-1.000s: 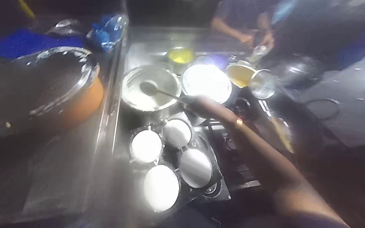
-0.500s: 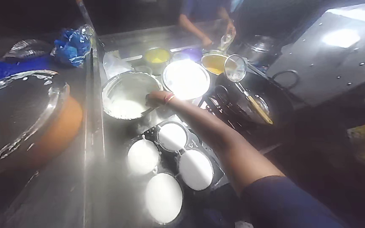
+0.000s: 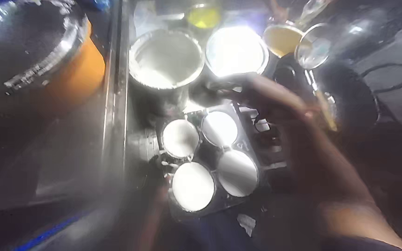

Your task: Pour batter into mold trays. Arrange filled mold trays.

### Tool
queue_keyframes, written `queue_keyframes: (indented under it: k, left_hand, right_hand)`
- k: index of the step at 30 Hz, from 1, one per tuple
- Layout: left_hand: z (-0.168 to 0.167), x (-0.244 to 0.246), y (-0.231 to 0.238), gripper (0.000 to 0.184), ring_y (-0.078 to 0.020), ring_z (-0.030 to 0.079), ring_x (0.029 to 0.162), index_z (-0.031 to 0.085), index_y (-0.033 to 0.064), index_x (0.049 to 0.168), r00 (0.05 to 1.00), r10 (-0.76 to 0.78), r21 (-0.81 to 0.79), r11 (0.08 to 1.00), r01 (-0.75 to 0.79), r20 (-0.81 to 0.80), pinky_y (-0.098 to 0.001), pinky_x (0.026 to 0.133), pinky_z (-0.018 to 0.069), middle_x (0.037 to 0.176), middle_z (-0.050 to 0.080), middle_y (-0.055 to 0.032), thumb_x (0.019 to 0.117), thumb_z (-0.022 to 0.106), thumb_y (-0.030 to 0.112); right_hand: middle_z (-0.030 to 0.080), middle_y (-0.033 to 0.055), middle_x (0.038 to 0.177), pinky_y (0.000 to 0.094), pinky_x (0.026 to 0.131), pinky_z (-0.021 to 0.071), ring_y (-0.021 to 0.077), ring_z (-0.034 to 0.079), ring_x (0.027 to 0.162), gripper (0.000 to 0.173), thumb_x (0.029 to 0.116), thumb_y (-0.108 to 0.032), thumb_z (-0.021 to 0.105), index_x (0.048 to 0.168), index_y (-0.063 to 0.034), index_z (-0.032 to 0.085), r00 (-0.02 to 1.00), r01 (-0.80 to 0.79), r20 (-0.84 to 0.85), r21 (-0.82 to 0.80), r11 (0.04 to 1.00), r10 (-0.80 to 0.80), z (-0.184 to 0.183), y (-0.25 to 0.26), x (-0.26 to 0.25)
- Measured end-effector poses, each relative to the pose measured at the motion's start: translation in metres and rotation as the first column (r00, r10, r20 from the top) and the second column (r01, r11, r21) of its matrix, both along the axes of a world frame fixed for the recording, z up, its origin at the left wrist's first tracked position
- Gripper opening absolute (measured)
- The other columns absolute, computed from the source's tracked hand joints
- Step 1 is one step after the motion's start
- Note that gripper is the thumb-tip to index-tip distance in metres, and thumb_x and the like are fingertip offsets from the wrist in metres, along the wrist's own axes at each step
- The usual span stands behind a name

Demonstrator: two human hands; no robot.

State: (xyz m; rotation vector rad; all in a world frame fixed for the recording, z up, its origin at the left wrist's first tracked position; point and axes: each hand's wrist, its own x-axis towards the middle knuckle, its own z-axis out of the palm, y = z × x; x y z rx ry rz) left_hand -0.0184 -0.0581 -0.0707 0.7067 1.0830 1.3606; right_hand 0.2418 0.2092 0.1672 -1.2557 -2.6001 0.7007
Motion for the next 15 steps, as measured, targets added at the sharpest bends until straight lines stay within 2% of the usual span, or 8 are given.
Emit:
queue_keyframes:
  k: [2,3,4,5,7,9,13,15]
  left_hand:
    - [0.009,0.013,-0.006,0.018,0.0134,0.063,0.081,0.072,0.0315,0.088,0.999,-0.025,0.032,0.999,0.023,0.046,-0.0091,0.077,0.0518,0.084,0.070,0.0220,0.0893,0.071,0.049]
    - [0.014,0.021,-0.010,0.015,0.0145,0.062,0.079,0.072,0.0355,0.087,0.997,-0.046,0.056,0.998,0.043,0.069,-0.0078,0.074,0.0512,0.082,0.069,0.0235,0.0901,0.069,0.050]
    - [0.016,0.029,-0.015,0.012,0.0154,0.062,0.078,0.073,0.0378,0.088,0.992,-0.079,0.095,0.993,0.070,0.102,-0.0068,0.073,0.0511,0.082,0.069,0.0245,0.0917,0.067,0.047]
    - [0.018,0.036,-0.020,0.011,0.0162,0.061,0.079,0.074,0.0387,0.091,0.985,-0.117,0.141,0.985,0.099,0.128,-0.0063,0.073,0.0505,0.083,0.070,0.0252,0.0938,0.066,0.045]
    - [0.023,0.056,-0.030,0.014,0.0162,0.062,0.080,0.076,0.0377,0.095,0.973,-0.172,0.190,0.971,0.142,0.154,-0.0061,0.075,0.0503,0.085,0.070,0.0249,0.0967,0.063,0.041]
    - [0.031,0.082,-0.042,0.014,0.0145,0.063,0.082,0.076,0.0363,0.097,0.967,-0.198,0.191,0.967,0.166,0.162,-0.0073,0.076,0.0519,0.087,0.072,0.0226,0.0974,0.062,0.040]
    - [0.033,0.137,-0.071,0.017,0.0110,0.065,0.079,0.076,0.0288,0.094,0.947,-0.235,0.184,0.963,0.196,0.218,-0.0091,0.075,0.0534,0.084,0.072,0.0170,0.0999,0.061,0.032]
    - [0.032,0.167,-0.079,0.028,0.0124,0.063,0.075,0.069,0.0251,0.088,0.958,-0.229,0.177,0.964,0.199,0.170,-0.0074,0.071,0.0511,0.079,0.069,0.0173,0.1048,0.047,0.018]
  right_hand:
    - [0.072,0.0017,0.091,0.0424,0.066,0.0565,0.0151,0.068,0.074,0.033,0.0973,-0.037,0.066,0.123,-0.0177,0.069,0.995,0.064,0.065,0.084,0.994,-0.069,-0.004,-0.064,0.053]
    - [0.069,0.0019,0.086,0.0420,0.059,0.0550,0.0159,0.065,0.068,0.036,0.0952,-0.040,0.067,0.122,-0.0165,0.069,0.991,0.105,0.067,0.104,0.989,-0.112,-0.010,-0.095,0.079]
    - [0.072,0.0073,0.099,0.0480,0.070,0.0568,0.0208,0.068,0.079,0.043,0.0957,-0.039,0.067,0.129,-0.0119,0.067,0.986,0.156,0.047,0.072,0.985,-0.159,-0.015,-0.124,0.105]
    - [0.072,0.0073,0.109,0.0469,0.080,0.0590,0.0190,0.070,0.090,0.051,0.0962,-0.044,0.061,0.135,-0.0106,0.064,0.978,0.208,0.008,0.065,0.976,-0.209,-0.031,-0.152,0.133]
    - [0.071,0.0079,0.123,0.0373,0.091,0.0578,0.0118,0.069,0.105,0.059,0.1005,-0.051,0.052,0.139,-0.0068,0.060,0.901,0.405,-0.156,-0.042,0.914,-0.406,-0.068,-0.213,0.179]
    - [0.066,0.0059,0.132,0.0244,0.100,0.0529,0.0026,0.063,0.117,0.057,0.1048,-0.047,0.046,0.139,-0.0021,0.057,0.726,0.554,-0.330,-0.238,0.798,-0.603,-0.103,-0.272,0.207]
    - [0.061,0.0092,0.139,0.0231,0.102,0.0521,0.0067,0.061,0.121,0.048,0.1059,-0.021,0.038,0.145,0.0037,0.048,0.317,0.563,-0.578,-0.523,0.640,-0.752,-0.155,-0.361,0.251]
    - [0.064,0.0063,0.133,0.0253,0.101,0.0539,0.0077,0.064,0.117,0.044,0.1062,-0.015,0.037,0.144,0.0025,0.050,0.154,0.510,-0.614,-0.622,0.594,-0.775,-0.153,-0.392,0.269]
